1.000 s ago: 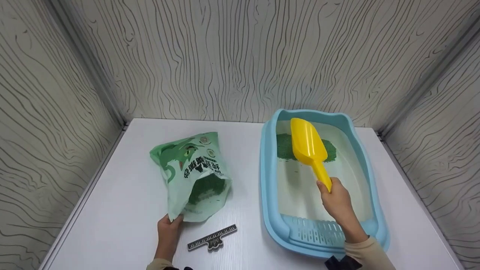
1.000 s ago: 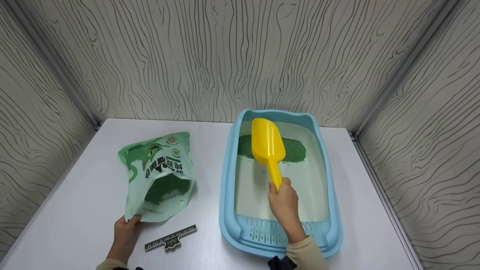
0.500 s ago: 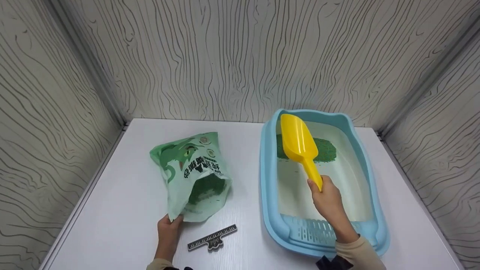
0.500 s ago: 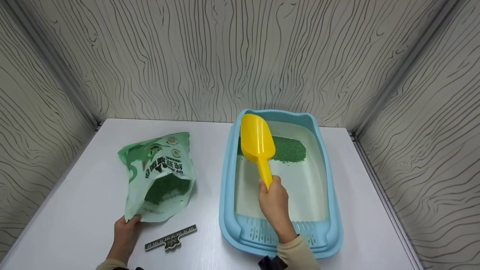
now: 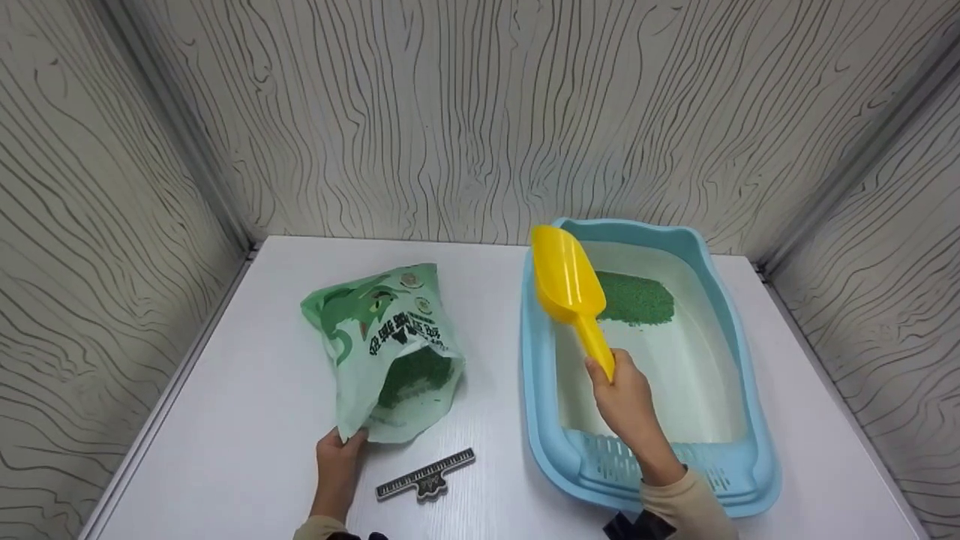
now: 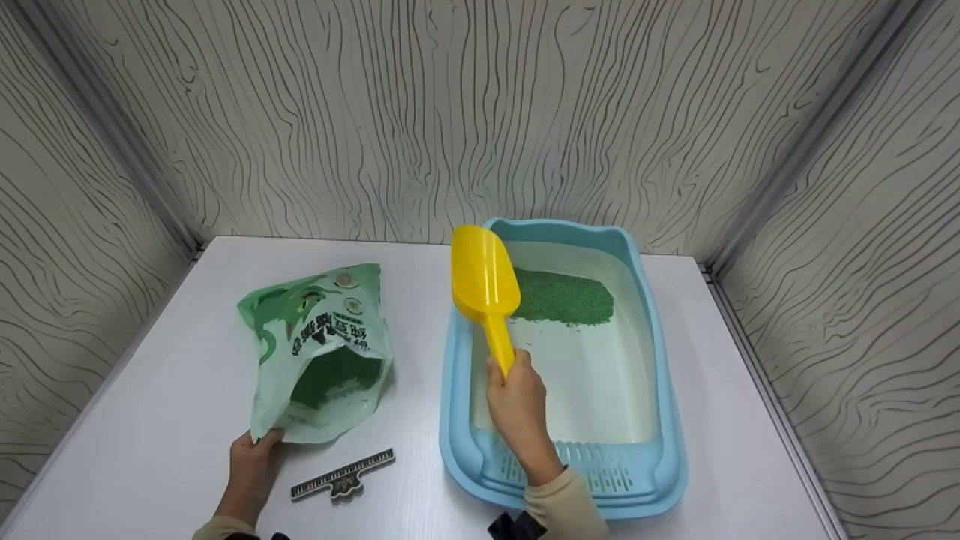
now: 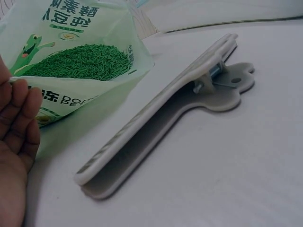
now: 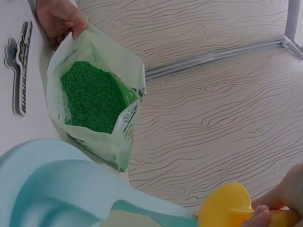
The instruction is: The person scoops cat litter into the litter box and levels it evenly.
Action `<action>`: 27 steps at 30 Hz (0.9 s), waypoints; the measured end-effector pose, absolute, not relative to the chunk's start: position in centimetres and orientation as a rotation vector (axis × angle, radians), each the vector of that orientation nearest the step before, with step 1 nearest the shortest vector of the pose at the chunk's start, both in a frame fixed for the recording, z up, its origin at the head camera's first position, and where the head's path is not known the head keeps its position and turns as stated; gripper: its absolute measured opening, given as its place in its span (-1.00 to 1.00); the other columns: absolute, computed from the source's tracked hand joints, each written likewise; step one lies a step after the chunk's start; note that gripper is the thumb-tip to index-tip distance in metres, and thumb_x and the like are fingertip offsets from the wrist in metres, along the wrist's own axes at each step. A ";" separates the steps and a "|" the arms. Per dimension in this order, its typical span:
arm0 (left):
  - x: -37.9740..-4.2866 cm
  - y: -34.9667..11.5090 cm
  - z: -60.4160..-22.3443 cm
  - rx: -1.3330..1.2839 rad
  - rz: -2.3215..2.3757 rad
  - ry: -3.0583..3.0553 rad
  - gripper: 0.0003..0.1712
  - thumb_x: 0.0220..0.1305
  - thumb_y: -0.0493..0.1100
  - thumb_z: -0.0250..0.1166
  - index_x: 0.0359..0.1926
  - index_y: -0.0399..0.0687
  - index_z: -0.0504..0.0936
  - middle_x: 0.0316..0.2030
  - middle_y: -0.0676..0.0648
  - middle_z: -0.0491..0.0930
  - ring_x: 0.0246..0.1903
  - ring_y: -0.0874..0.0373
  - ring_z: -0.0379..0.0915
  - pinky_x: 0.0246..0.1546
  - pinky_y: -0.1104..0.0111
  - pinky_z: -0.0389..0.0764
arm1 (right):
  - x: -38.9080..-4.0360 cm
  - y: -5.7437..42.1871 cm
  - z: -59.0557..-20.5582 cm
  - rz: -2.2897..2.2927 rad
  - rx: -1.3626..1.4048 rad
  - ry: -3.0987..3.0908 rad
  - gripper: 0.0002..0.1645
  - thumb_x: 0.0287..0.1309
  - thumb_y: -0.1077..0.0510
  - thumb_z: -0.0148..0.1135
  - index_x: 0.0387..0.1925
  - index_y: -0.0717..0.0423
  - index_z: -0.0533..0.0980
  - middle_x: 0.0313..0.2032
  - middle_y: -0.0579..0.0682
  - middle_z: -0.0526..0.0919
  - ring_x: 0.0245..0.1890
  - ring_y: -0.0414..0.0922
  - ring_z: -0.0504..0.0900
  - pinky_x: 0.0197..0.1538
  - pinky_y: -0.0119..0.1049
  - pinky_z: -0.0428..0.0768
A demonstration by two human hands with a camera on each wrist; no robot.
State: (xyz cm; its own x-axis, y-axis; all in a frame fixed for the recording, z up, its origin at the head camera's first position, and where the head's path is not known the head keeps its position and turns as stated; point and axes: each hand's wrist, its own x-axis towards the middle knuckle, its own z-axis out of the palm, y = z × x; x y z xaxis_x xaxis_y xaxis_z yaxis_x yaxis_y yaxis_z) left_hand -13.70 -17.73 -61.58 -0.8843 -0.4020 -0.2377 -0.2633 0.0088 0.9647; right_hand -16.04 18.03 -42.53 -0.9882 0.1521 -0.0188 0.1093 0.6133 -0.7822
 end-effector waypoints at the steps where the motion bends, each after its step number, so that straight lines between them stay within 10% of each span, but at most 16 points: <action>1: -13.7 -17.7 -61.6 0.718 -2.018 -2.154 -0.63 0.18 -0.28 0.25 -0.02 -0.46 0.58 -0.15 -0.04 0.73 -0.30 0.55 0.47 -0.18 0.70 0.47 | -16.0 17.8 -42.5 1.342 -0.225 -2.774 -0.60 0.34 0.18 0.04 0.05 0.44 0.34 -0.40 0.14 0.47 -0.45 -0.10 0.40 -0.36 -0.35 0.38; 27: -13.6 -17.6 -61.4 0.685 -2.000 -2.172 -0.67 0.18 -0.31 0.22 -0.06 -0.45 0.59 -0.42 0.24 0.63 -0.37 0.42 0.41 -0.23 0.64 0.47 | -15.5 12.8 -44.5 1.397 -0.069 -2.770 -0.63 0.30 0.23 0.07 0.02 0.42 0.36 -0.44 0.10 0.49 -0.50 -0.14 0.38 -0.41 -0.37 0.37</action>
